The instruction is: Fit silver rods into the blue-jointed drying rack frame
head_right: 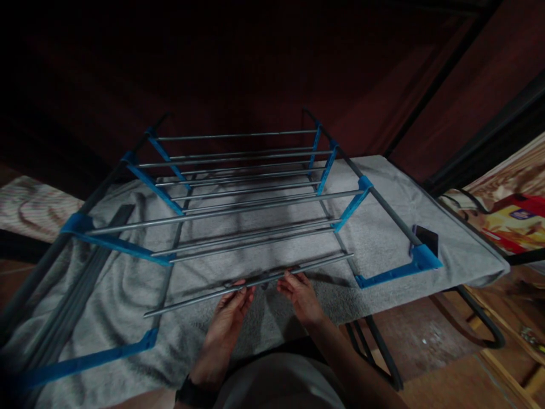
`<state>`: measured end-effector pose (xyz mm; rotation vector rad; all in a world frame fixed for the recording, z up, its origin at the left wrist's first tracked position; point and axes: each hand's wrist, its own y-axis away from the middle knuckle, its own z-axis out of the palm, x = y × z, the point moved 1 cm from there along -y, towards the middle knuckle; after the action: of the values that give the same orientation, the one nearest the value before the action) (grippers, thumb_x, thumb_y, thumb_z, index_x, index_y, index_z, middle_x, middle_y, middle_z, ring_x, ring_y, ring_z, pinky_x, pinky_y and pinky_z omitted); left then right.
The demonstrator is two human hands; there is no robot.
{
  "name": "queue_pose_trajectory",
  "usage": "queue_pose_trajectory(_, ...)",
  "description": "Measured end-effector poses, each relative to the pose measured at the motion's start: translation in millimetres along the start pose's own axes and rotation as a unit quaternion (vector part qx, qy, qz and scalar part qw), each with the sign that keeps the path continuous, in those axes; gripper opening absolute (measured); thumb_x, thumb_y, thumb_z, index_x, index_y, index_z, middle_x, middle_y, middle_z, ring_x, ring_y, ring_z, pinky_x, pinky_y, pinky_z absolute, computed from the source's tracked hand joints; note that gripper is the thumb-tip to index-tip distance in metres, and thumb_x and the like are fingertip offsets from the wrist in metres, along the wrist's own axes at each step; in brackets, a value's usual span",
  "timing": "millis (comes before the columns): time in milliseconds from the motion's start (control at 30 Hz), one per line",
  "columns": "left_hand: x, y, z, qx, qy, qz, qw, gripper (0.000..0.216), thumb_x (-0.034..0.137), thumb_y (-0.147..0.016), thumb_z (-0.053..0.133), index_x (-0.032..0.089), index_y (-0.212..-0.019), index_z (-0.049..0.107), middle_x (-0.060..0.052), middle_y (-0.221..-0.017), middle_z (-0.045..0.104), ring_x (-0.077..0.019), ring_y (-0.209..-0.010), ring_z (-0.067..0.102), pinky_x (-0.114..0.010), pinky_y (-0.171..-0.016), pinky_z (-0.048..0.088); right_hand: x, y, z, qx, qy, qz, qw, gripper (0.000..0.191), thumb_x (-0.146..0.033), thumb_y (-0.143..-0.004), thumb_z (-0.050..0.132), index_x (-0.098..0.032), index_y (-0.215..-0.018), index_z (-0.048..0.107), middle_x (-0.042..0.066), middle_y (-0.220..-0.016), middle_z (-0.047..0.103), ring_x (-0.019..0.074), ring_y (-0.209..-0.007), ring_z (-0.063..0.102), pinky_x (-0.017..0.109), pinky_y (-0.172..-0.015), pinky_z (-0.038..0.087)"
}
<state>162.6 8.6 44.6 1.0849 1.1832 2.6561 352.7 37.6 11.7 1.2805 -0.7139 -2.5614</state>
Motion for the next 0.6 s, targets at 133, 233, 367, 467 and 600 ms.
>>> queue_pose_trajectory(133, 0.5, 1.9, 1.1, 0.002, 0.0, -0.006, 1.0, 0.025, 0.002, -0.07, 0.09, 0.017, -0.087, 0.08, -0.003, -0.083, 0.081, -0.0173, -0.08, 0.08, -0.024, -0.076, 0.063, 0.4, 0.5, 0.9, 0.008, -0.002, 0.003, 1.0, 0.039, -0.048, -0.065, 0.105, -0.027, -0.082, 0.077, 0.001, -0.086, 0.078, 0.0215, -0.081, 0.076, 0.039, -0.08, 0.063)
queue_pose_trajectory(233, 0.2, 2.7, 0.8, 0.006, 0.002, 0.0, 1.0, 0.025, 0.003, -0.069, 0.091, 0.017, -0.086, 0.08, -0.003, -0.084, 0.08, -0.0172, -0.08, 0.079, -0.025, -0.075, 0.062, 1.1, 1.5, 0.9, -0.001, 0.005, 0.0, 1.0, 0.037, -0.047, -0.067, 0.104, -0.028, -0.088, 0.08, 0.002, -0.092, 0.079, 0.0233, -0.087, 0.077, 0.042, -0.084, 0.063)
queue_pose_trajectory(367, -0.8, 3.2, -0.5, -0.007, -0.007, 0.011, 1.0, 0.03, 0.009, -0.065, 0.097, 0.018, -0.086, 0.079, -0.002, -0.085, 0.08, -0.0176, -0.082, 0.079, -0.027, -0.079, 0.063, 0.4, 3.1, 1.3, -0.012, 0.012, -0.003, 1.0, 0.038, -0.046, -0.066, 0.103, -0.029, -0.092, 0.081, 0.003, -0.097, 0.081, 0.0253, -0.091, 0.078, 0.046, -0.09, 0.062)
queue_pose_trajectory(467, -0.9, 3.8, -0.7, -0.009, -0.016, 0.012, 1.0, 0.03, 0.012, -0.063, 0.098, 0.02, -0.085, 0.079, -0.001, -0.085, 0.08, -0.0178, -0.083, 0.079, -0.027, -0.08, 0.063, -2.0, 3.9, 3.1, -0.004, 0.005, 0.003, 1.0, 0.04, -0.047, -0.062, 0.105, -0.028, -0.088, 0.081, 0.003, -0.092, 0.08, 0.0243, -0.087, 0.078, 0.044, -0.087, 0.063)
queue_pose_trajectory(600, 0.5, 5.2, 0.5, -0.016, -0.005, 0.029, 0.999, 0.029, 0.017, -0.063, 0.099, 0.019, -0.081, 0.077, -0.002, -0.09, 0.081, -0.0198, -0.085, 0.08, -0.03, -0.081, 0.064, -5.8, 4.9, 6.5, 0.012, -0.02, 0.008, 1.0, 0.041, -0.046, -0.058, 0.108, -0.026, -0.08, 0.079, 0.0, -0.083, 0.079, 0.0228, -0.081, 0.078, 0.042, -0.083, 0.064)
